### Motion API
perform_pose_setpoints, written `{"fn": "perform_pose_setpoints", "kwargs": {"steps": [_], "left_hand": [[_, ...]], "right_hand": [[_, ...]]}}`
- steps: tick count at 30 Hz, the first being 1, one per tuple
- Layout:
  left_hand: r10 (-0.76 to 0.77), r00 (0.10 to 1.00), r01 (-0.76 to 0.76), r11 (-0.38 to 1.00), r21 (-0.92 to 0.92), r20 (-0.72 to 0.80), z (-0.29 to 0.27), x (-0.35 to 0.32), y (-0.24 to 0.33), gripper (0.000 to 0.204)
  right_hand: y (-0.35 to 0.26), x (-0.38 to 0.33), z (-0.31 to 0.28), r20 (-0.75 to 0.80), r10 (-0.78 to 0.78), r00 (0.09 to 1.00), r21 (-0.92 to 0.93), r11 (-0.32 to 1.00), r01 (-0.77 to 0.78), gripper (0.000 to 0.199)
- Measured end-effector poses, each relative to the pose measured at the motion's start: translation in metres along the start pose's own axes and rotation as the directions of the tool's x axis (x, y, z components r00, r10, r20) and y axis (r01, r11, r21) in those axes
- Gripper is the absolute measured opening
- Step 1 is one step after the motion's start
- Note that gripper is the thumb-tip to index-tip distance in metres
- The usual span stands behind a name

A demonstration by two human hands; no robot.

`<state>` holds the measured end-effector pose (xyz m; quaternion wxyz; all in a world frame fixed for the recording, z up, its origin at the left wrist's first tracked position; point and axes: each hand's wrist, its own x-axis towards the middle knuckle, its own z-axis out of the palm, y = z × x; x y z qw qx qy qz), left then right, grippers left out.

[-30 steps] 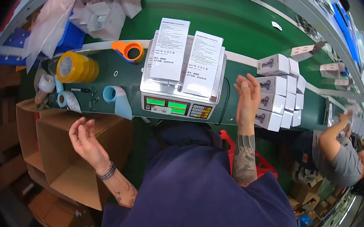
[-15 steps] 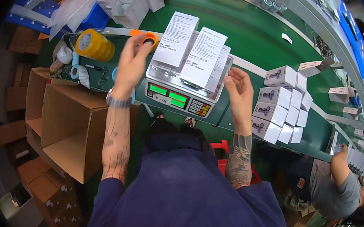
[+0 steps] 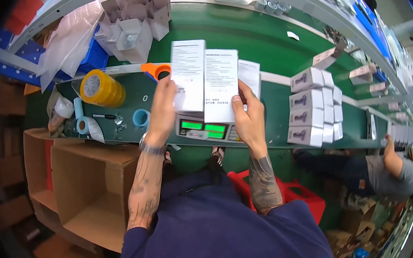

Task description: Packing items into small boxes, placing them in shipping cartons, and taping the cartons closed.

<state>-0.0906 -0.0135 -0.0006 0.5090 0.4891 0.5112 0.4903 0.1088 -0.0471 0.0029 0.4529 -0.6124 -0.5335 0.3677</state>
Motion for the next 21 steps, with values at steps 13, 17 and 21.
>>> {"fn": "perform_pose_setpoints", "kwargs": {"steps": [13, 17, 21], "left_hand": [[0.116, 0.657, -0.455, 0.849, -0.269, -0.745, -0.301, -0.261, 0.031, 0.071], [-0.323, 0.396, -0.233, 0.87, -0.434, -0.86, -0.34, -0.283, -0.062, 0.055], [-0.751, 0.401, -0.141, 0.516, -0.845, -0.525, -0.355, -0.279, -0.217, 0.035]], "right_hand": [[-0.162, -0.141, 0.322, 0.76, -0.312, 0.57, 0.313, 0.945, 0.1, 0.053], [-0.089, -0.159, 0.427, 0.895, 0.02, 0.446, 0.027, 0.995, -0.098, 0.048], [0.015, -0.137, 0.499, 0.764, 0.581, 0.281, -0.605, 0.796, -0.003, 0.055]]}}
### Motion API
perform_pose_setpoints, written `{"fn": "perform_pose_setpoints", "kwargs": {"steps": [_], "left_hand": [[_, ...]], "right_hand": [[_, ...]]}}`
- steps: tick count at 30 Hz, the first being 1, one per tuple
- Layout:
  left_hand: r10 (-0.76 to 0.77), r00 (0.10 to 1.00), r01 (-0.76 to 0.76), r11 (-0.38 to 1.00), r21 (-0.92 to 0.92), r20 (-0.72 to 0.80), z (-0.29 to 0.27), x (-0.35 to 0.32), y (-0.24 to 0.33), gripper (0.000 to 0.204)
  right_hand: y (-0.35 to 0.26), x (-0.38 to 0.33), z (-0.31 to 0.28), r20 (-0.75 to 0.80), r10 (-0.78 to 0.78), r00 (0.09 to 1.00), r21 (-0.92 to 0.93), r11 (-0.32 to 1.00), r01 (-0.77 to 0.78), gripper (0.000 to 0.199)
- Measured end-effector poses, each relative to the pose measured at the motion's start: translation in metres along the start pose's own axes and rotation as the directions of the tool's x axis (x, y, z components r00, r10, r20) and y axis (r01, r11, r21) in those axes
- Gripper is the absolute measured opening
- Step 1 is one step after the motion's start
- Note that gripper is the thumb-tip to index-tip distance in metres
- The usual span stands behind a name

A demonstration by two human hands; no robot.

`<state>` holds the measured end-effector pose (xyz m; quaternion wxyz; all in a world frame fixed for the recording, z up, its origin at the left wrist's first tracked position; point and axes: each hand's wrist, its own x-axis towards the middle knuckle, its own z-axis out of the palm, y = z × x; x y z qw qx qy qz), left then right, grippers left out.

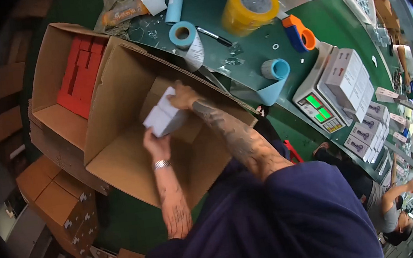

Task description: Packing items into small boxes, placing them in shipping cartons, and taping the cartons closed.

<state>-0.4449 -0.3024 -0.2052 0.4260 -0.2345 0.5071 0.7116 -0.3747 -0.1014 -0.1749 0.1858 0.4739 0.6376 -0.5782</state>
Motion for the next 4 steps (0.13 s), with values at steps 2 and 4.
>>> {"fn": "perform_pose_setpoints", "kwargs": {"steps": [2, 4], "left_hand": [[-0.235, 0.972, 0.236, 0.967, 0.095, -0.018, -0.005, 0.031, -0.036, 0.044], [-0.416, 0.901, 0.426, 0.902, 0.072, -0.122, -0.03, 0.061, -0.082, 0.053]], "right_hand": [[0.032, 0.049, 0.02, -0.147, -0.008, 0.989, -0.134, 0.991, -0.012, 0.054], [0.034, 0.071, 0.057, 0.03, -0.133, 0.991, -0.264, 0.955, 0.136, 0.049]]}}
